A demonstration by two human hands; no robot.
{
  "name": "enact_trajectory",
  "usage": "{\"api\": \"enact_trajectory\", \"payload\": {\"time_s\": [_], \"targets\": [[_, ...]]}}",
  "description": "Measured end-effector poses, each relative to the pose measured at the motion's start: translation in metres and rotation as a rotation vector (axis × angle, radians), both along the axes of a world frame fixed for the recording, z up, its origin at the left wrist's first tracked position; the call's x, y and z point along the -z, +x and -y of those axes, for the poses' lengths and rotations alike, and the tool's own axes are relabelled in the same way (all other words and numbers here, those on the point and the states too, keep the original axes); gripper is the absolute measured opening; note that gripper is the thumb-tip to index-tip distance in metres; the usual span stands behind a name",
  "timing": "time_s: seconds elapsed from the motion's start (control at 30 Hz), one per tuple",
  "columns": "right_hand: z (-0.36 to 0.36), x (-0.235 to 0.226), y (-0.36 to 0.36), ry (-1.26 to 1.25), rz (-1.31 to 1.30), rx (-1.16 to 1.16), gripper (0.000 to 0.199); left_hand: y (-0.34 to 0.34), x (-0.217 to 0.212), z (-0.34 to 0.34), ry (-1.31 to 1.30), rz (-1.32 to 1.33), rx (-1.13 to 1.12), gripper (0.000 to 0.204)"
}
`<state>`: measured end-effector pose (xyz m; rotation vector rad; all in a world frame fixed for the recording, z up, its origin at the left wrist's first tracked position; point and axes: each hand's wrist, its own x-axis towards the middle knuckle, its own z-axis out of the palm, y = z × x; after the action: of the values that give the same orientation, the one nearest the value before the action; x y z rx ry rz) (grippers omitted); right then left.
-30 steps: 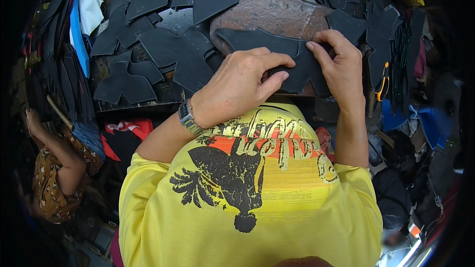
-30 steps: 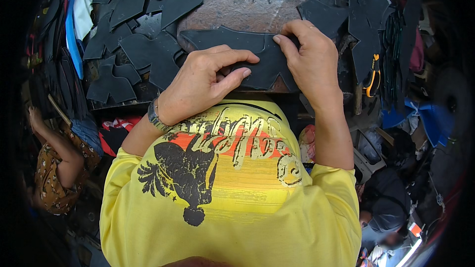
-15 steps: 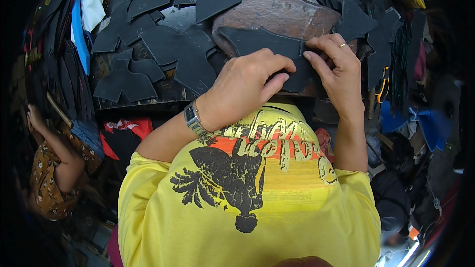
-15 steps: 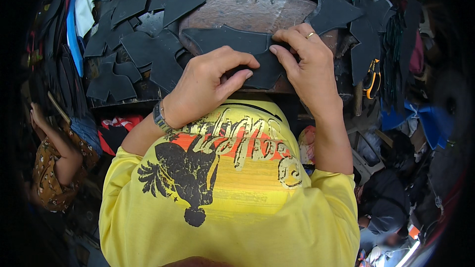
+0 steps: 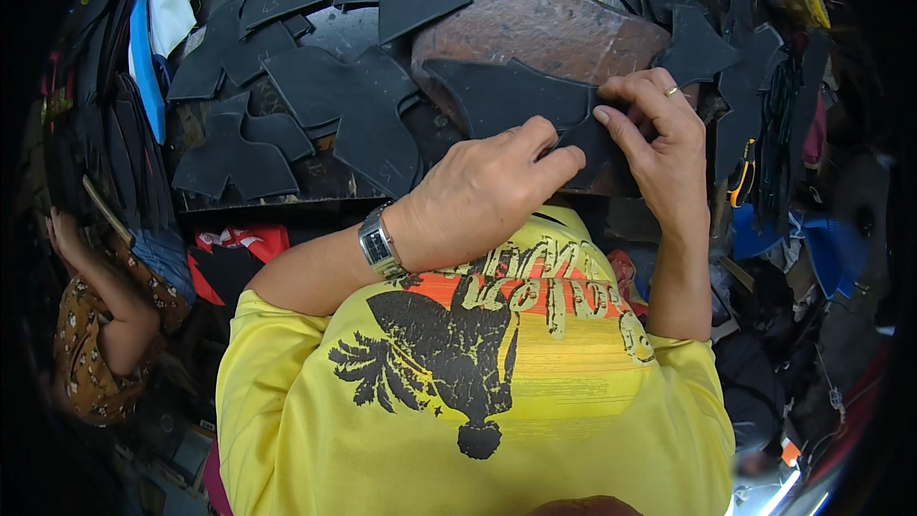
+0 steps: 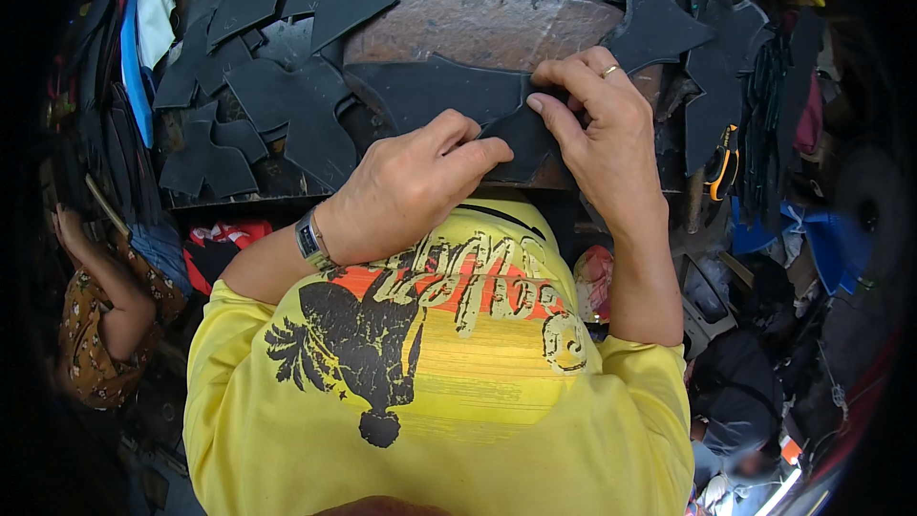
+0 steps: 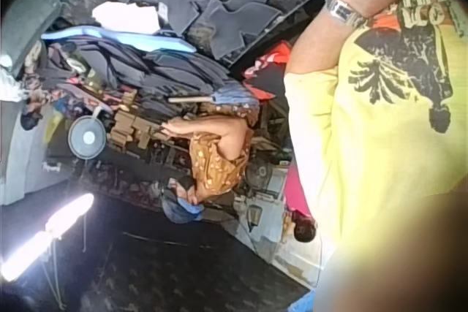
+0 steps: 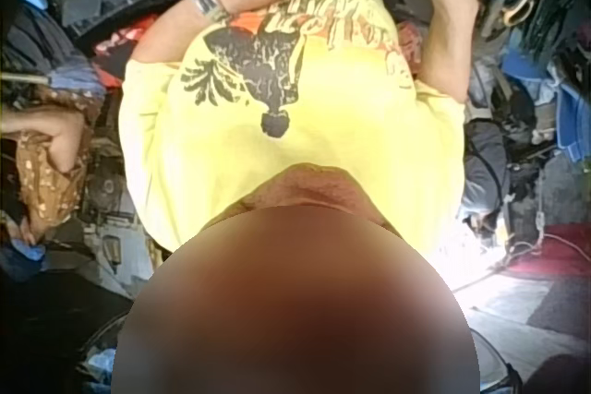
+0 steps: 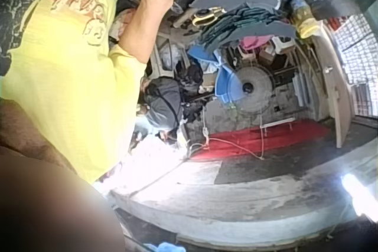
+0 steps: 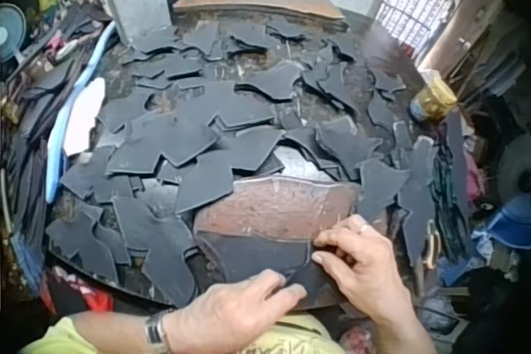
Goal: The person sorts and arranges black rubber pieces on a workbench. They pick up pieces, place them in piles, and occasionally adjust their position. The person also briefly touches their face during the task.
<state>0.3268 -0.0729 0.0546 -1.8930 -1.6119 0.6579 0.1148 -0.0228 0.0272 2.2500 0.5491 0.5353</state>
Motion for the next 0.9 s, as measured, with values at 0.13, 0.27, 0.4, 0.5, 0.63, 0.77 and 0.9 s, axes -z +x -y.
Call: {"api": "enact_trajectory", "payload": {"time_s": [0.13, 0.27, 0.4, 0.5, 0.63, 0.77, 0.9], "targets": [[-0.002, 0.001, -0.001, 0.006, 0.01, -0.017, 0.021, 0.0, 0.001, -0.003, -0.127, 0.036, -0.078, 0.019], [0.001, 0.0, -0.001, -0.007, 0.035, -0.024, 0.026, 0.002, 0.002, -0.007, -0.128, 0.059, -0.102, 0.02], [0.002, 0.003, -0.004, 0.067, 0.106, -0.05, 0.03, 0.005, 0.001, -0.008, -0.386, 0.077, -0.212, 0.038], [0.001, 0.006, -0.008, 0.101, 0.137, -0.037, 0.032, 0.006, 0.001, -0.01, -0.411, 0.059, -0.237, 0.051], [0.0, 0.009, -0.012, 0.05, 0.115, 0.016, 0.032, 0.007, 0.003, -0.015, -0.403, 0.053, -0.225, 0.051], [-0.006, 0.012, -0.012, 0.032, 0.128, 0.025, 0.032, 0.008, 0.006, -0.02, -0.439, 0.026, -0.224, 0.048], [-0.009, 0.013, -0.014, 0.005, 0.119, 0.033, 0.032, 0.005, 0.004, -0.022, -0.375, 0.025, -0.195, 0.045]]}}
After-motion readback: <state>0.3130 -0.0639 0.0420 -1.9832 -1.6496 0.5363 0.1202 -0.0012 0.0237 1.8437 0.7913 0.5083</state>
